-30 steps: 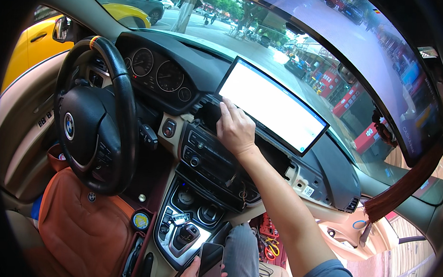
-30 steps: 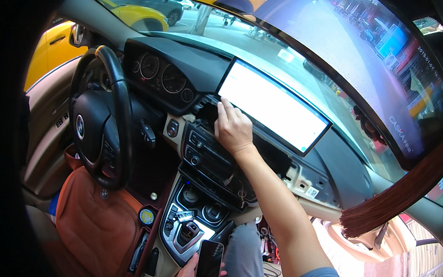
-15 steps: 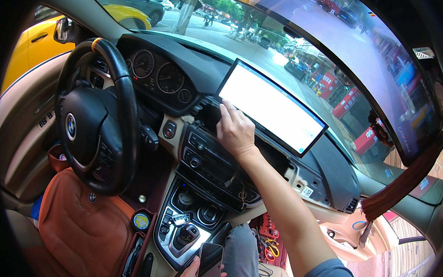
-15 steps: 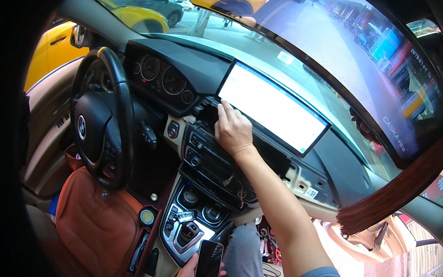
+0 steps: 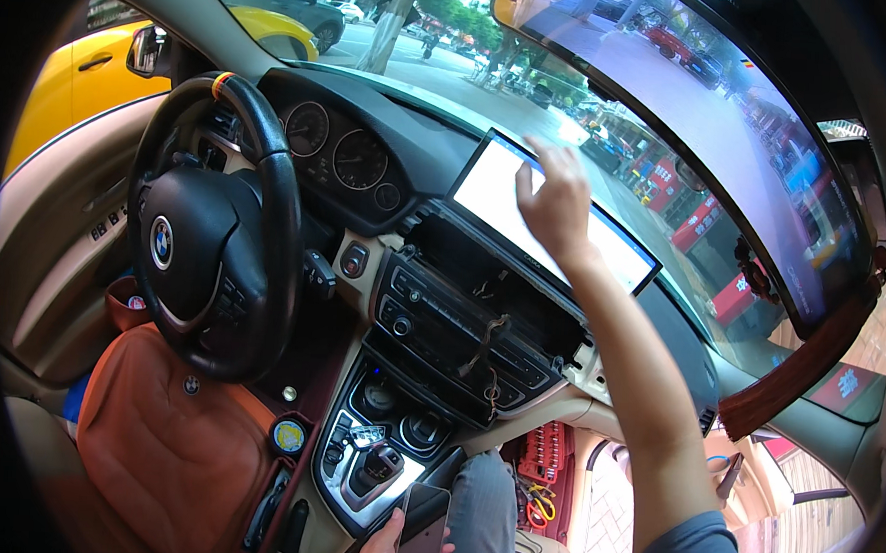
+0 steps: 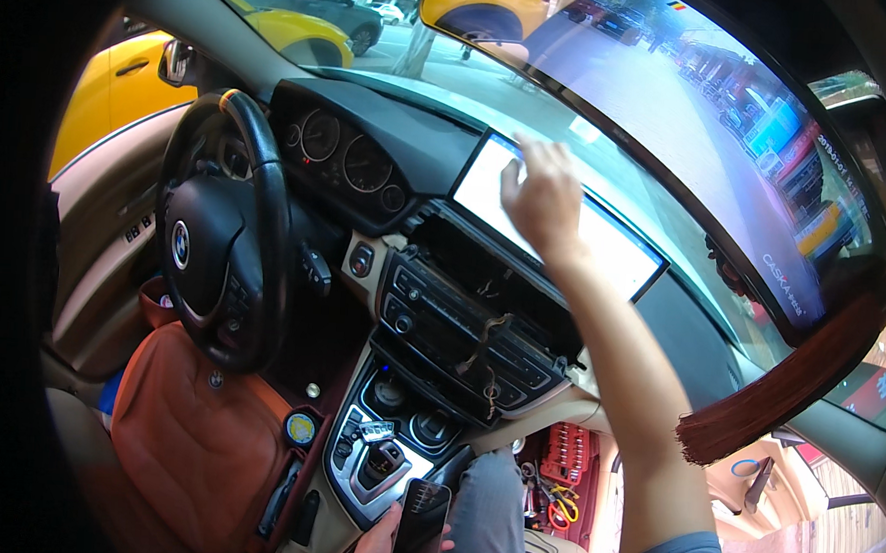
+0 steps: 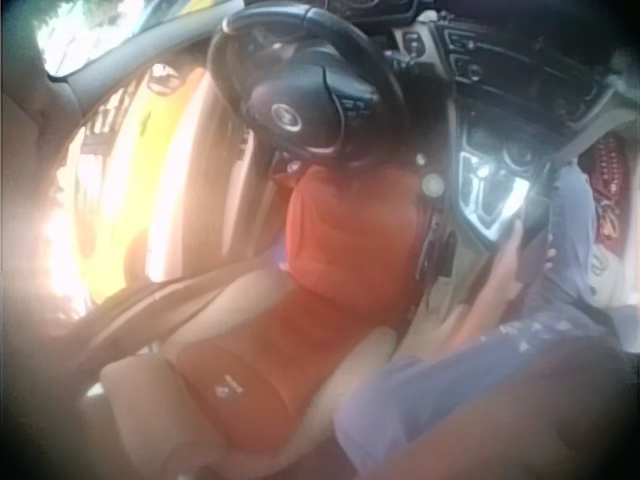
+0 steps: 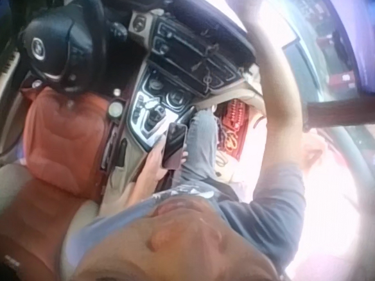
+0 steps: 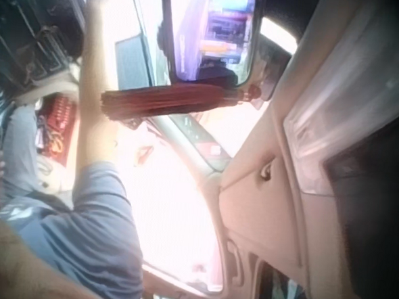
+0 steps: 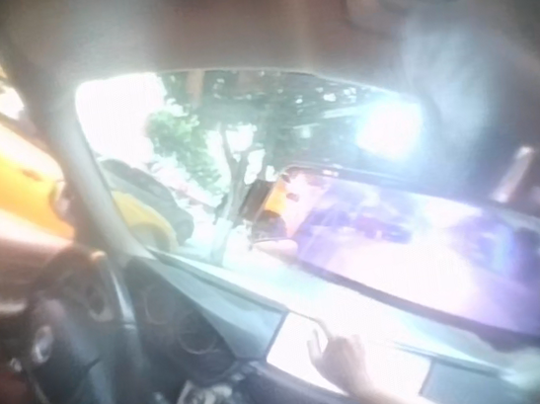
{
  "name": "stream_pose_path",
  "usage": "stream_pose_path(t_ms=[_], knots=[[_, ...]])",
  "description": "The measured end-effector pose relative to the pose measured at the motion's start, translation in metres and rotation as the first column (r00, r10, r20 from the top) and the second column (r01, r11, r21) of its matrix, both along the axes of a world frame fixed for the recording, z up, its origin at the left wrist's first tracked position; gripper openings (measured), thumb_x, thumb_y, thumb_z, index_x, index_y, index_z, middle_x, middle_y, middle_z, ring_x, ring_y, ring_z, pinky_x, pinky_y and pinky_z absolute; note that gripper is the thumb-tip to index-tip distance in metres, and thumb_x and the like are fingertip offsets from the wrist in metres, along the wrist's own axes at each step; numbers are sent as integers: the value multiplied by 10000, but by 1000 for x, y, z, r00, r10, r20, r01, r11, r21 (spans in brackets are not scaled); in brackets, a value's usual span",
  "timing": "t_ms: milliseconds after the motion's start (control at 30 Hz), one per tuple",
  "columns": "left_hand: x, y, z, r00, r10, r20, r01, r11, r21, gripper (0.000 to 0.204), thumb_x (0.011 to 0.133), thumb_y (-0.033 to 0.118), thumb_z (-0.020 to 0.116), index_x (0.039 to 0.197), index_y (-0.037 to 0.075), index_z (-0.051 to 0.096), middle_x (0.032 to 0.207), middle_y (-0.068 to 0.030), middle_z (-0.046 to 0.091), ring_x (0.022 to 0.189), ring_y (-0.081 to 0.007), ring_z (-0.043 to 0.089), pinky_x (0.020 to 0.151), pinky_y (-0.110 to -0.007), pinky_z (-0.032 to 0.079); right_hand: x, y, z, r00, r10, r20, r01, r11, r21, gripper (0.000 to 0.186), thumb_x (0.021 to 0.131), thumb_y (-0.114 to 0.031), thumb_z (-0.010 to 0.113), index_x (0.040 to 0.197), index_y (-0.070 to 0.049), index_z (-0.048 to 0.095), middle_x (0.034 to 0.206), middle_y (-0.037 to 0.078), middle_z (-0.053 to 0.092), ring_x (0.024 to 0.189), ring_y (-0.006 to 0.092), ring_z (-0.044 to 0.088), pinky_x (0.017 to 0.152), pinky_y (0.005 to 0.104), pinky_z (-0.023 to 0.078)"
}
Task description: The person installs a new infotainment screen into a BMW dashboard. They align the unit, press it into place, and repeatedly tap and adjust the edges to seat it within the dashboard opening. The screen powers on and displays a white interface during the process.
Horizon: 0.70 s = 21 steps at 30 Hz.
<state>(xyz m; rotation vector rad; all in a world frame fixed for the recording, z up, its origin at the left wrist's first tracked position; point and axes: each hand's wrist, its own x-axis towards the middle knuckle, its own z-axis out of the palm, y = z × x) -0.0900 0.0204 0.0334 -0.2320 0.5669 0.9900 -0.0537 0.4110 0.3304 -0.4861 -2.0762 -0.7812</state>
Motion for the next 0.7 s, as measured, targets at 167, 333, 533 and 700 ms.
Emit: stream_pose_path(t_ms=[167,333,533,700], knots=[[2,-1,-1,1000,-7,-18,7,1000,23,608,1083,536,433,1353,24,619,1180,-179,718,967,-345,728,814,-467,615,-2,41,55,973,-213,85,225,822,-523,424,983,-259,599,1259,47,703,1207,252,724,1073,372,710,1005,417,538],[-2,0,-5,999,-13,49,9,997,76,605,1080,540,441,1341,27,625,1165,-175,723,962,-337,728,786,-456,619,-29,56,57,965,-185,185,261,656,-709,403,944,-297,641,1094,51,777,1019,250,757,943,320,735,909,405,566],[-3,-2,-9,999,-29,31,26,997,79,609,1084,538,426,1330,19,629,1154,-172,726,950,-334,729,776,-453,619,-43,59,60,958,-205,202,287,687,-668,349,876,-241,661,972,70,787,855,226,747,787,303,723,821,402,576],[-4,-2,-7,997,-5,76,-1,996,88,606,1086,532,425,1322,15,633,1158,-178,726,957,-341,728,782,-458,618,-45,59,59,956,-199,214,292,689,-664,337,879,-238,647,880,76,768,798,212,728,742,288,704,784,417,565]])
